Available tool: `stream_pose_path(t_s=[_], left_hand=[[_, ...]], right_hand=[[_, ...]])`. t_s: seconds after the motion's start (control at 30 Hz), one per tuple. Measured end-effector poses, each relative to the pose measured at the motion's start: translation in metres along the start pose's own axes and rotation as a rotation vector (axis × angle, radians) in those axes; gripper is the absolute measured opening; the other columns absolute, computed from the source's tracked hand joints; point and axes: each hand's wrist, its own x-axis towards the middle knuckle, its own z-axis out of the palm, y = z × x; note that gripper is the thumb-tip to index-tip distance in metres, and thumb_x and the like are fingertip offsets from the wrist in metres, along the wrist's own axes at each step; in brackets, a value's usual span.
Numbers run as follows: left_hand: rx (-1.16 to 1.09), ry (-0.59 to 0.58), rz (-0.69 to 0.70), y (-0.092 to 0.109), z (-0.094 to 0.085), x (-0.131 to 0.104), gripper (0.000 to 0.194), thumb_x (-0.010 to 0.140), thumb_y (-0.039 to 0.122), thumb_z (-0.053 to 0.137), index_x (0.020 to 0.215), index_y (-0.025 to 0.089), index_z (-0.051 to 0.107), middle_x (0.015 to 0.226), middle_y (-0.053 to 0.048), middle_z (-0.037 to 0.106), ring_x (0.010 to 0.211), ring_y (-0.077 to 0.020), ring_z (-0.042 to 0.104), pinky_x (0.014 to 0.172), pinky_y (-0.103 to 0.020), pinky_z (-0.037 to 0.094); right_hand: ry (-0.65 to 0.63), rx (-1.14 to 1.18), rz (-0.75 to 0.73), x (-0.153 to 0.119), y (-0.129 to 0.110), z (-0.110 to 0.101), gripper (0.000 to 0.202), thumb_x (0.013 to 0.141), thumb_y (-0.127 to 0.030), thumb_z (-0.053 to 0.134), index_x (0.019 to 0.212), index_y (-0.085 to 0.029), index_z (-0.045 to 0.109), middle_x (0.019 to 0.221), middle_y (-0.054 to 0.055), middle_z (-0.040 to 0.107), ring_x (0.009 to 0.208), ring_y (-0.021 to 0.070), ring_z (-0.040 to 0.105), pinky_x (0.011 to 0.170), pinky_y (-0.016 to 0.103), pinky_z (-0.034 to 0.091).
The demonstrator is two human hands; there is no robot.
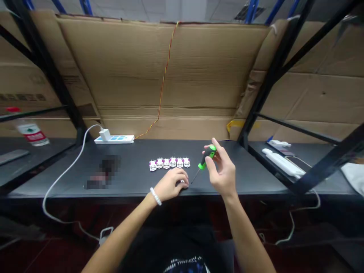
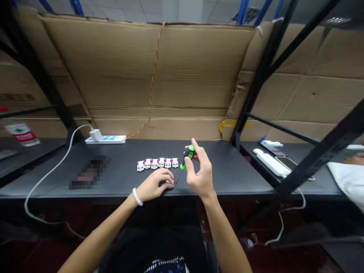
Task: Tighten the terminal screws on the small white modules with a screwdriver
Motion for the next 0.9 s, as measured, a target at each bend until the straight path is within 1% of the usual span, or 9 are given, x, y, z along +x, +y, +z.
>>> stream_pose_path(t_s=[0.13,0.3,0.4,0.57,0.83,0.9], left_hand=[[0.105,-0.025,0.007,-0.004,-0.006,-0.001,0.016,0.100,0.019,0.063,0.087,0.019,0.072,0.105,-0.006,0.074,0.103,-0.0224,0.067,0.099,-0.037,0.050],[0.291,-0.118,0.092,-0.011,-0.011,-0.002,0.018,0.105,0.020,0.056,0.094,0.019,0.070,0.107,-0.007,0.074,0.103,-0.0221,0.066,0.092,-0.034,0.049],[0.376,-0.141,0.135,-0.013,-0.013,-0.002,0.017,0.106,0.021,0.056,0.096,0.018,0.069,0.109,-0.007,0.074,0.103,-0.0221,0.066,0.090,-0.034,0.047],[0.412,-0.126,0.134,-0.011,-0.014,-0.001,0.017,0.107,0.024,0.056,0.097,0.018,0.068,0.110,-0.007,0.073,0.101,-0.0220,0.065,0.090,-0.035,0.046],[0.433,-0.063,0.069,-0.004,-0.013,0.000,0.022,0.108,0.024,0.051,0.095,0.018,0.068,0.106,-0.008,0.071,0.098,-0.0241,0.065,0.092,-0.038,0.049],[0.402,-0.031,0.053,-0.001,-0.014,0.003,0.022,0.107,0.025,0.052,0.094,0.018,0.068,0.106,-0.009,0.071,0.099,-0.0244,0.065,0.092,-0.039,0.050]], right_hand=[[0.044,0.016,0.004,0.002,0.000,-0.005,0.055,0.102,-0.032,0.062,0.156,-0.028,0.053,0.129,0.011,0.070,0.109,0.0255,0.074,0.098,0.044,0.064],[0.064,0.017,0.012,0.003,0.001,-0.010,0.056,0.101,-0.031,0.062,0.156,-0.029,0.053,0.129,0.011,0.070,0.110,0.0259,0.074,0.098,0.045,0.063],[0.064,0.012,0.010,0.004,0.002,-0.011,0.055,0.101,-0.031,0.063,0.155,-0.029,0.054,0.129,0.011,0.070,0.109,0.0259,0.074,0.098,0.045,0.064],[0.075,0.004,0.010,0.005,0.001,-0.013,0.055,0.100,-0.031,0.063,0.154,-0.029,0.054,0.128,0.011,0.070,0.108,0.0260,0.073,0.098,0.046,0.064],[0.097,-0.011,-0.009,0.009,-0.001,-0.019,0.055,0.100,-0.030,0.062,0.154,-0.029,0.055,0.126,0.011,0.070,0.105,0.0245,0.073,0.096,0.044,0.065],[0.105,-0.012,-0.004,0.010,0.001,-0.021,0.055,0.100,-0.031,0.062,0.155,-0.028,0.055,0.127,0.011,0.070,0.105,0.0245,0.074,0.096,0.044,0.064]])
